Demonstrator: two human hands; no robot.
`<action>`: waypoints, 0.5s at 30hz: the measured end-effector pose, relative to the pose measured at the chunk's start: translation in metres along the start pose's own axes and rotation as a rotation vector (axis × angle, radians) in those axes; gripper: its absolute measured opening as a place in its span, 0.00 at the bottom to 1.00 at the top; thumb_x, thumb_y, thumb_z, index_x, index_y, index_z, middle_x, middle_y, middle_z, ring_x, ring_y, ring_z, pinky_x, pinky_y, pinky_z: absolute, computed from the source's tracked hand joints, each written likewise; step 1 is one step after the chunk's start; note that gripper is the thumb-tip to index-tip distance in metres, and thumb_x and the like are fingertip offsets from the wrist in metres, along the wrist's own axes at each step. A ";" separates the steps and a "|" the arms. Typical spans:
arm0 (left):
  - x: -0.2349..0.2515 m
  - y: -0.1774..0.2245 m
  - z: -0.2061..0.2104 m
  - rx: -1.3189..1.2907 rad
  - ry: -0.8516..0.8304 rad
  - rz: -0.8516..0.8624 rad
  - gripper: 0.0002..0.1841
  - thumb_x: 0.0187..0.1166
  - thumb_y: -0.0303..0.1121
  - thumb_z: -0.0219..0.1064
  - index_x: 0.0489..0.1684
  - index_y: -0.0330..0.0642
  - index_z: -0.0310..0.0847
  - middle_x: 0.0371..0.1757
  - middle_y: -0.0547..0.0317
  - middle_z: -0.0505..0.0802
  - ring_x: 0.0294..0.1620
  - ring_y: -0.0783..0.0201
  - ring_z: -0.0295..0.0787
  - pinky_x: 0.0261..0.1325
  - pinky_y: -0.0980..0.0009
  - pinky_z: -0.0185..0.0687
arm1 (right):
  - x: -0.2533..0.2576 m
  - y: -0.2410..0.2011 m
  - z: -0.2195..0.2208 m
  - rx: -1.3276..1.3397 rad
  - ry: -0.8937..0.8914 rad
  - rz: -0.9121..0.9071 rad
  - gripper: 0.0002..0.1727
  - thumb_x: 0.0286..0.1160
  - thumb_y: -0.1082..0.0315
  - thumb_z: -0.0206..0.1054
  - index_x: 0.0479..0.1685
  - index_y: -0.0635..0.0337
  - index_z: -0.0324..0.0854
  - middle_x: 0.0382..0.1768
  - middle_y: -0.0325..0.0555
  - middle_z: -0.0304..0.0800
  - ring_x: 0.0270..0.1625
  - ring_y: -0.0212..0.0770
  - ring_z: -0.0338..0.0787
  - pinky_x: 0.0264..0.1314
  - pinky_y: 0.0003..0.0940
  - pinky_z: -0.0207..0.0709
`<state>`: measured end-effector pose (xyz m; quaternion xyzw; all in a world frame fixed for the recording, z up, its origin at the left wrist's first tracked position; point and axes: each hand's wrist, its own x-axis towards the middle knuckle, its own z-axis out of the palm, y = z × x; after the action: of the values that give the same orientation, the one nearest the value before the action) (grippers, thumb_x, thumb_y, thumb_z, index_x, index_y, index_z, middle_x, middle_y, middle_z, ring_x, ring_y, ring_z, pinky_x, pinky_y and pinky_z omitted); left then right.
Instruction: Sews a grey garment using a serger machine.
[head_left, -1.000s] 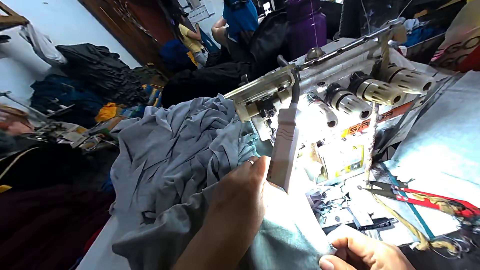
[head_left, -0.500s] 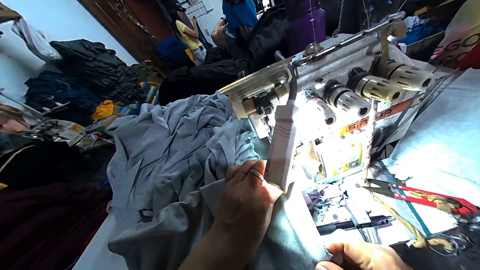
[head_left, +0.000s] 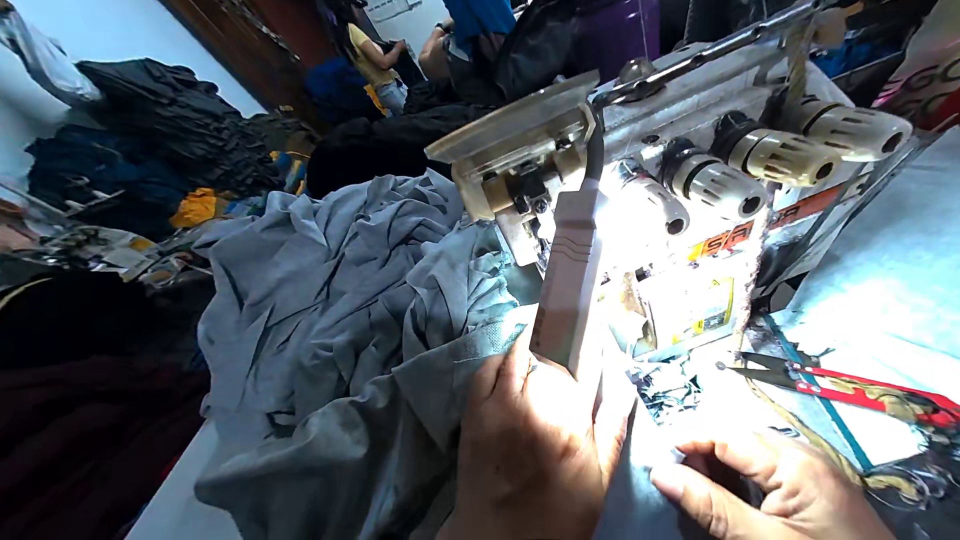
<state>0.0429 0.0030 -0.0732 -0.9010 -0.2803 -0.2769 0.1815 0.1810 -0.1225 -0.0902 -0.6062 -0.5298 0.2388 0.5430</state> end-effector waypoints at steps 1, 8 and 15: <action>0.001 0.000 0.002 -0.021 0.007 -0.008 0.27 0.86 0.51 0.49 0.50 0.46 0.96 0.43 0.52 0.98 0.50 0.49 0.94 0.55 0.53 0.81 | 0.002 0.003 0.000 -0.016 0.026 -0.020 0.11 0.76 0.65 0.71 0.38 0.66 0.92 0.36 0.47 0.89 0.39 0.23 0.82 0.45 0.15 0.74; -0.002 -0.014 0.009 -0.218 0.011 0.021 0.27 0.88 0.53 0.48 0.58 0.49 0.94 0.48 0.53 0.97 0.62 0.52 0.89 0.70 0.51 0.74 | 0.001 0.003 0.002 0.041 0.038 -0.030 0.10 0.77 0.69 0.69 0.39 0.69 0.90 0.37 0.48 0.92 0.43 0.19 0.86 0.50 0.11 0.75; -0.002 -0.010 0.007 -0.247 0.009 -0.009 0.25 0.86 0.53 0.55 0.28 0.50 0.92 0.40 0.55 0.97 0.63 0.49 0.89 0.67 0.47 0.73 | -0.002 0.008 0.003 0.142 0.028 0.004 0.07 0.78 0.71 0.68 0.40 0.69 0.85 0.33 0.36 0.90 0.39 0.11 0.84 0.46 0.09 0.77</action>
<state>0.0380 0.0134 -0.0787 -0.9140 -0.2471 -0.3142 0.0693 0.1807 -0.1224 -0.0988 -0.5705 -0.5026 0.2685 0.5914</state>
